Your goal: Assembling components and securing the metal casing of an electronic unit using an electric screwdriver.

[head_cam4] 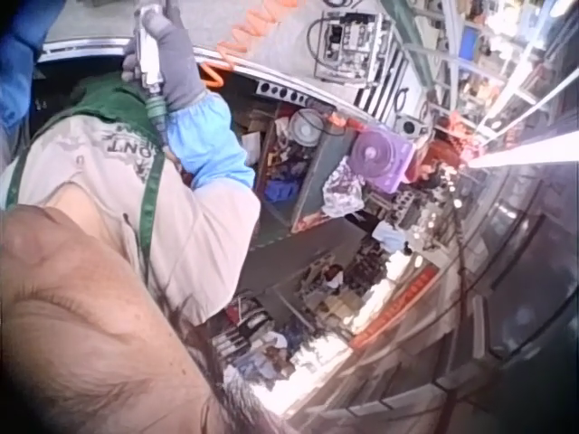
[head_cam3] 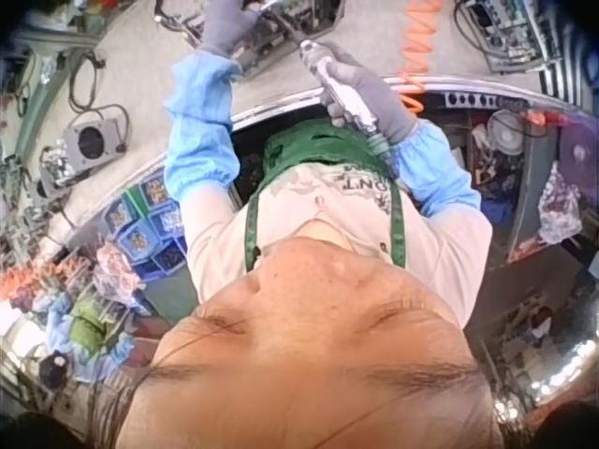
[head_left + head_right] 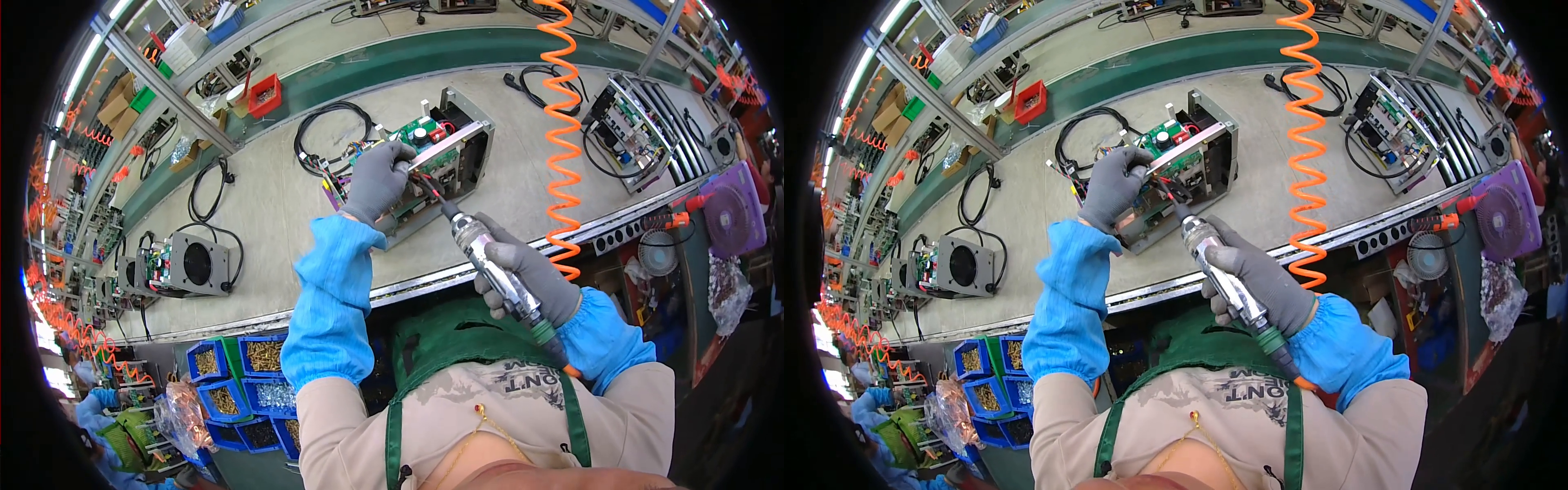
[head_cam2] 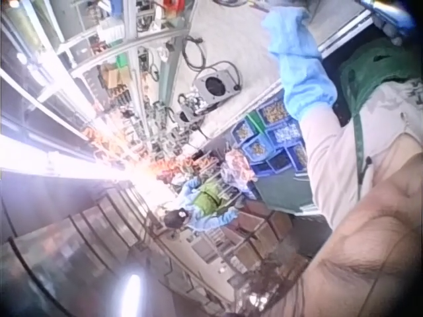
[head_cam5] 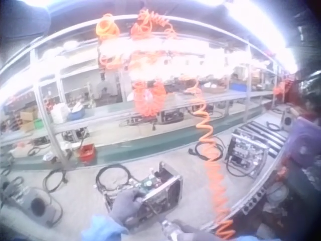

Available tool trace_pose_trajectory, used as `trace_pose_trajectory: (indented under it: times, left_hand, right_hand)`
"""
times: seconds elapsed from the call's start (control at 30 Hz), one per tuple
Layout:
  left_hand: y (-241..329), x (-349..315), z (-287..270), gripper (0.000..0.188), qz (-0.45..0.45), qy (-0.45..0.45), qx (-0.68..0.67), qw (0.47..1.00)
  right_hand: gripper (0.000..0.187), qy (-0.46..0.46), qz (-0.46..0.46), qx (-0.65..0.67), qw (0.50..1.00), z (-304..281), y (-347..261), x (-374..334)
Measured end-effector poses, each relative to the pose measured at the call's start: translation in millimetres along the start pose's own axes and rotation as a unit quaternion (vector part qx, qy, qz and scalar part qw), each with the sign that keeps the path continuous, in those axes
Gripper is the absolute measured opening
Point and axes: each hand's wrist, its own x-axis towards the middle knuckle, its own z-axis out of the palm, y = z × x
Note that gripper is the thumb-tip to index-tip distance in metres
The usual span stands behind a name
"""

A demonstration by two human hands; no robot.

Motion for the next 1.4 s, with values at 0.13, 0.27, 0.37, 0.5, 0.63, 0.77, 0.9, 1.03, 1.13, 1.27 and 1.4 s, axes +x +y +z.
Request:
trace_pose_trajectory:
  times: [0.13,0.27,0.37,0.5,0.63,0.77,0.9,1.03,1.13,1.27,1.4]
  left_hand:
    - [-4,-1,2,0.020,-0.032,-0.003,-0.066,0.997]
    - [-14,11,-4,0.028,-0.054,-0.006,-0.051,0.997]
    - [-16,20,-9,0.036,-0.061,-0.093,0.004,0.994]
    - [-16,36,-18,0.041,-0.100,-0.192,-0.020,0.976]
    - [-18,43,-18,0.042,-0.119,-0.200,-0.018,0.972]
    - [-12,49,-19,0.039,-0.137,-0.216,0.013,0.967]
    - [-23,47,-13,0.036,-0.130,-0.213,-0.048,0.967]
    - [-30,43,-16,0.038,-0.141,-0.225,-0.080,0.961]
    - [-17,36,-24,0.041,-0.125,-0.220,-0.041,0.967]
    - [8,18,-29,0.040,-0.040,-0.211,0.015,0.977]
    - [3,11,-22,0.039,-0.051,-0.178,0.018,0.983]
  right_hand:
    - [0.077,0.004,-0.023,-0.037,0.999,-19,15,10]
    - [0.090,-0.009,-0.043,-0.054,0.998,-30,21,14]
    - [0.094,-0.022,-0.045,-0.049,0.998,-36,26,18]
    - [0.097,-0.036,-0.049,-0.059,0.996,-40,26,21]
    - [0.098,-0.038,-0.038,-0.064,0.996,-40,26,21]
    - [0.085,-0.053,-0.050,-0.028,0.997,-42,30,21]
    - [0.084,-0.049,-0.045,-0.028,0.997,-41,32,22]
    - [0.094,-0.030,-0.042,-0.060,0.997,-36,33,20]
    - [0.091,-0.015,-0.043,-0.073,0.996,-30,31,18]
    - [0.088,-0.033,-0.064,0.013,0.997,-38,43,22]
    - [0.087,-0.005,-0.061,-0.063,0.996,-30,39,21]
